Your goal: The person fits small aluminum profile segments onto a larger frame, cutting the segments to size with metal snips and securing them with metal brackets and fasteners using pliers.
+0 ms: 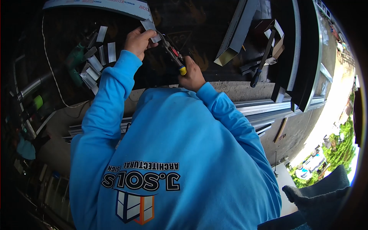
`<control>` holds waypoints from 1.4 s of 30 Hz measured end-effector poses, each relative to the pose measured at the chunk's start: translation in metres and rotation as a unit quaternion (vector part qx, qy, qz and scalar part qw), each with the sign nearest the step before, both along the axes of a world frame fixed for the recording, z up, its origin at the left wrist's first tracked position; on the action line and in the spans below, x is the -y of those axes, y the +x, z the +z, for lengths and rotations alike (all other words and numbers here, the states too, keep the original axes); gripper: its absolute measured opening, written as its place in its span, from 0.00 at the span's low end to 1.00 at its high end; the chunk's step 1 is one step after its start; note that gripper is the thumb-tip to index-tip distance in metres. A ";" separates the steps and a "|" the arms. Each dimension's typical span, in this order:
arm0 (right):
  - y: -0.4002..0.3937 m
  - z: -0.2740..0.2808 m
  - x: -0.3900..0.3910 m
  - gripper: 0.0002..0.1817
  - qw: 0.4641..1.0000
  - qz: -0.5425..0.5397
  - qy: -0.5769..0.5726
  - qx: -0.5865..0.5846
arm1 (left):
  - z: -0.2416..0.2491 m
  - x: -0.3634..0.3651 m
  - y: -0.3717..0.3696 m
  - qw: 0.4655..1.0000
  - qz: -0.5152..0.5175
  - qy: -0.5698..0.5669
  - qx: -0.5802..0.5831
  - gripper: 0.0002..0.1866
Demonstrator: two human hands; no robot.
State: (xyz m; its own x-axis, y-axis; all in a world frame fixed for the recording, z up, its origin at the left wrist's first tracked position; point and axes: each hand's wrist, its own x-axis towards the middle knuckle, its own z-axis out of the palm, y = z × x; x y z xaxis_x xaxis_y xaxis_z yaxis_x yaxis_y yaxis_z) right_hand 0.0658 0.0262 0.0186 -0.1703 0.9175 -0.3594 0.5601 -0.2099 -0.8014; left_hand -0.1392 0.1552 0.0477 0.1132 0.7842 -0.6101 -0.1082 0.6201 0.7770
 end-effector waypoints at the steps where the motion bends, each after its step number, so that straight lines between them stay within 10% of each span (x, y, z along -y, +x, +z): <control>1: 0.001 0.002 0.000 0.25 1.000 -0.004 0.006 -0.008 | 0.001 -0.002 0.002 1.000 -0.001 0.005 0.003 0.08; 42: -0.002 -0.001 0.004 0.18 0.993 -0.070 0.098 0.004 | 0.016 -0.007 0.023 0.993 -0.102 -0.027 -0.057 0.08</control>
